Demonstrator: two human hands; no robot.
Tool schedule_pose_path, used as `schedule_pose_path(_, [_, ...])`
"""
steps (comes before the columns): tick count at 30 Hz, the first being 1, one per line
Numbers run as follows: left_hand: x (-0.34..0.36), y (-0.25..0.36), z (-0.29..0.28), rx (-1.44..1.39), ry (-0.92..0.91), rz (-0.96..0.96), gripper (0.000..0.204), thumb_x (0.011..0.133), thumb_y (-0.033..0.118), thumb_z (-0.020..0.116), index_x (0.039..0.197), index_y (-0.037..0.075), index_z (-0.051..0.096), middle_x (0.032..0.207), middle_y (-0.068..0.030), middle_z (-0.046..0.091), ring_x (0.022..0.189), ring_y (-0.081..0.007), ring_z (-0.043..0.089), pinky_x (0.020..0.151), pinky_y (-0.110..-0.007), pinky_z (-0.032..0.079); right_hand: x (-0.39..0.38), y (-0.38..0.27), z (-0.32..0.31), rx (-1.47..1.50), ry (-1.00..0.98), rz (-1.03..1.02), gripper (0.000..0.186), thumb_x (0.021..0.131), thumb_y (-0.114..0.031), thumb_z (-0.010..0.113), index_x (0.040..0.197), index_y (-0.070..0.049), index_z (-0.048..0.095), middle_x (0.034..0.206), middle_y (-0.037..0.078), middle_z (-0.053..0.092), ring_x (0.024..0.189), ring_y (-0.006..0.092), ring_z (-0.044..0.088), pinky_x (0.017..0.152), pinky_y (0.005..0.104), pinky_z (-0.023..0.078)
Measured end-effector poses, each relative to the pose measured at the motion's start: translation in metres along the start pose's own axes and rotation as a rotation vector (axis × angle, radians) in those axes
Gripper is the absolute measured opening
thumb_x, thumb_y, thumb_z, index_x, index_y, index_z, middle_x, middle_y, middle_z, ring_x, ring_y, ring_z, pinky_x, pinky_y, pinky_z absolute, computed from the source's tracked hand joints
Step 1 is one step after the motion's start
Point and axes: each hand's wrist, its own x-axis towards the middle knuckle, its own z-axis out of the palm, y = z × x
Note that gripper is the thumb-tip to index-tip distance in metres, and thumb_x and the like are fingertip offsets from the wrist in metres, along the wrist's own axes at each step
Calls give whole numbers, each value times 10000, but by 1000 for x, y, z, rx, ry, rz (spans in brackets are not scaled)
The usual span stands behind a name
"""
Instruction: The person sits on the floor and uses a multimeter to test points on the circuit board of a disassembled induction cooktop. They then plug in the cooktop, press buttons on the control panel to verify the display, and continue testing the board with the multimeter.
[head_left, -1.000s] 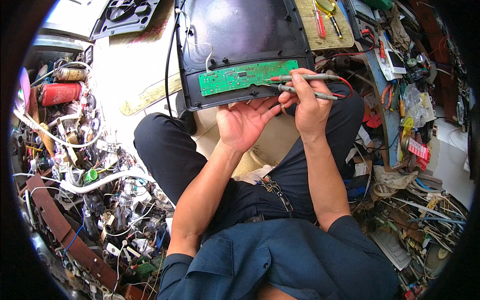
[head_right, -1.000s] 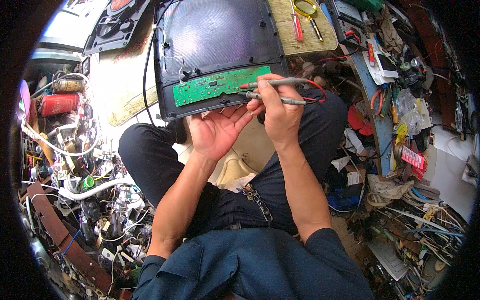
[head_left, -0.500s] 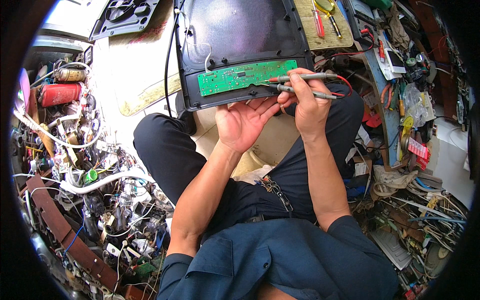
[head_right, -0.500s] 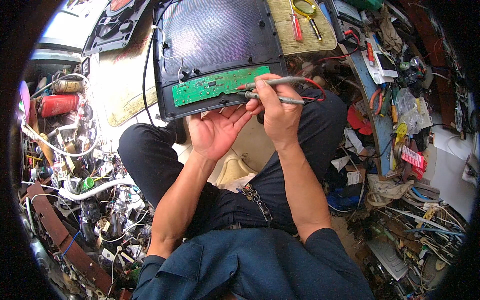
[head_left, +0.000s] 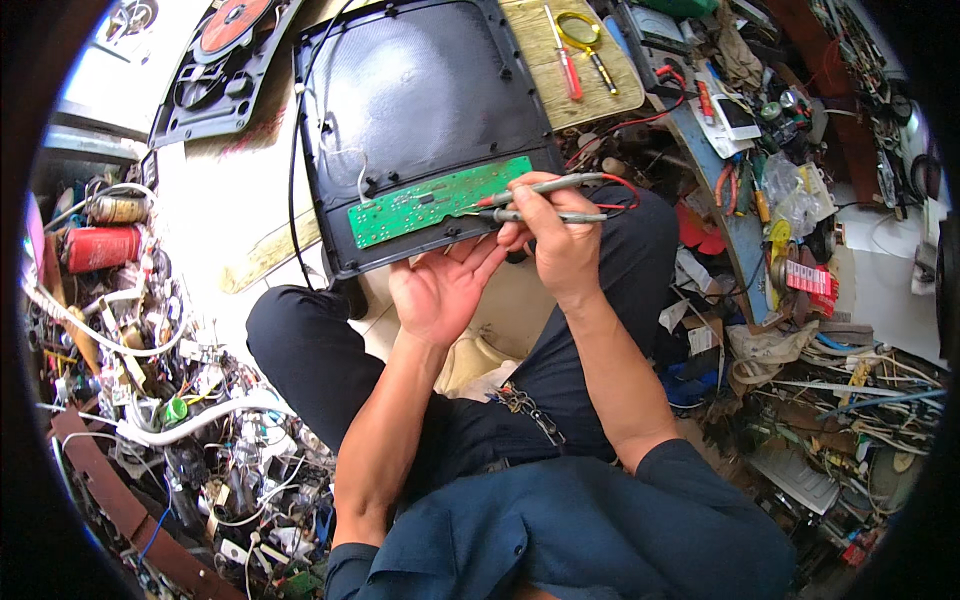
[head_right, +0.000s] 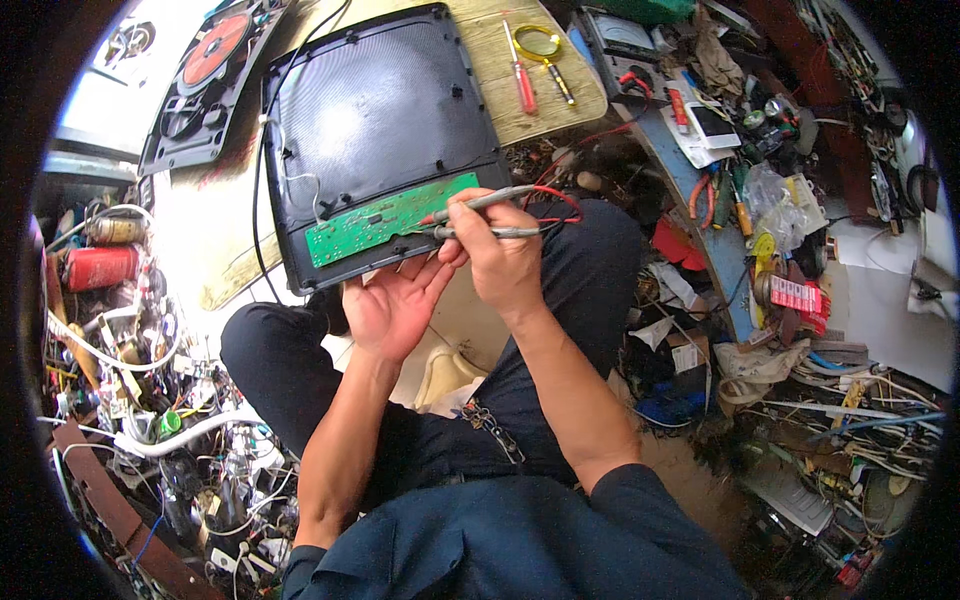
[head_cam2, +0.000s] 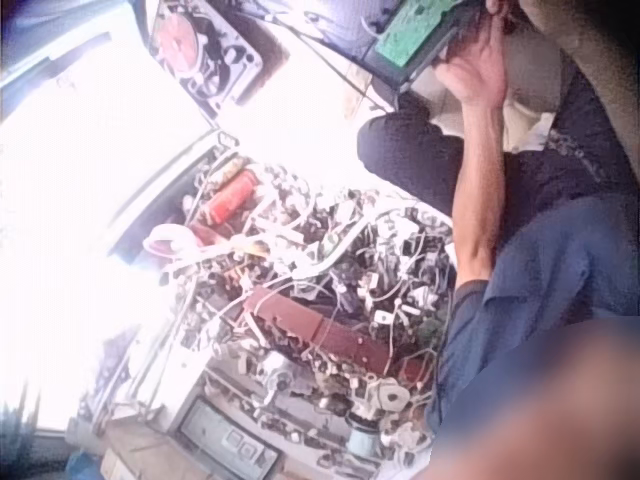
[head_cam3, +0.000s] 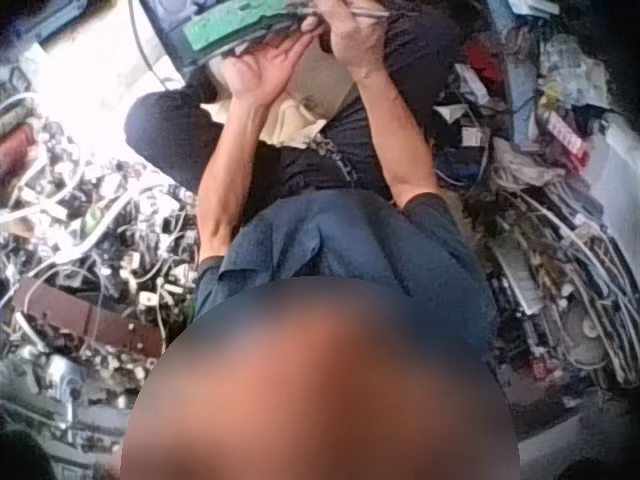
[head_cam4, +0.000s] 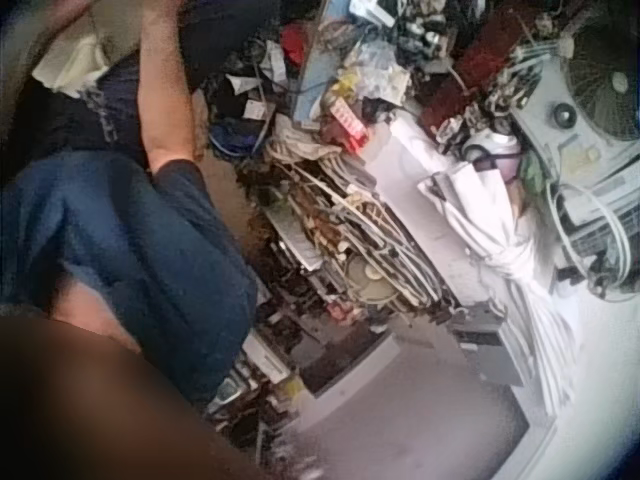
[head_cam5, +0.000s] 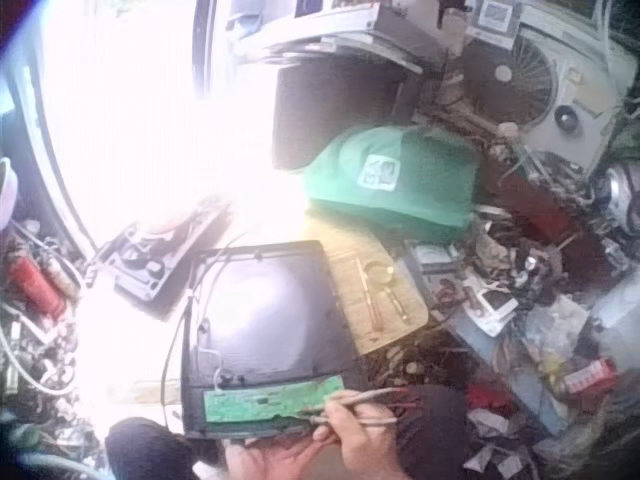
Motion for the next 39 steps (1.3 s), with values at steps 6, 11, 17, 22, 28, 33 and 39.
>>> schedule_pose_path(6, [0,-1,0,38,-3,3,719,1053,568,318,1518,35,448,1537,-236,477,1443,-473,401,1263,-578,229,1,1,0,59,-3,-18,167,1007,-137,609,1031,18,666,880,95,728,639,88,658,550,229,548])
schedule_pose_path(11, [1,-1,-3,60,-39,4,705,1057,567,322,1517,48,451,1529,-222,494,1437,-469,414,1256,-576,247,0,1,-2,23,-7,-18,158,1007,-135,611,1031,9,673,859,81,728,641,76,651,551,226,542])
schedule_pose_path(17, [1,0,-8,32,-10,6,700,1051,565,350,1500,40,463,1505,-237,516,1412,-472,449,1244,-580,272,0,1,-1,26,-20,-21,156,1006,-140,611,1019,0,679,850,71,729,639,69,647,547,225,536])
schedule_pose_path(22, [1,-1,-7,41,-14,6,692,1047,555,370,1485,29,475,1491,-256,522,1405,-480,455,1242,-584,276,-2,-2,1,40,-26,-28,161,1004,-153,616,1008,-4,675,864,77,733,630,71,645,547,228,535])
schedule_pose_path(28, [1,-1,-4,10,2,10,720,1055,568,326,1510,23,442,1516,-278,480,1421,-481,433,1241,-585,284,-1,3,-1,22,-26,-48,167,1003,-151,614,1021,4,674,875,86,737,629,75,645,553,229,535])
schedule_pose_path(33, [-2,1,-6,42,15,25,704,1042,564,361,1480,28,486,1482,-244,537,1373,-467,496,1238,-585,285,-1,7,2,18,-55,-53,183,1019,-123,595,1097,33,650,807,81,686,644,97,663,563,224,545])
schedule_pose_path(39, [2,2,-10,86,-70,32,735,1041,594,313,1501,44,472,1509,-226,514,1374,-449,498,1221,-606,302,-4,4,3,61,-15,0,182,1015,-136,605,1096,19,655,873,85,714,659,94,668,574,227,550])
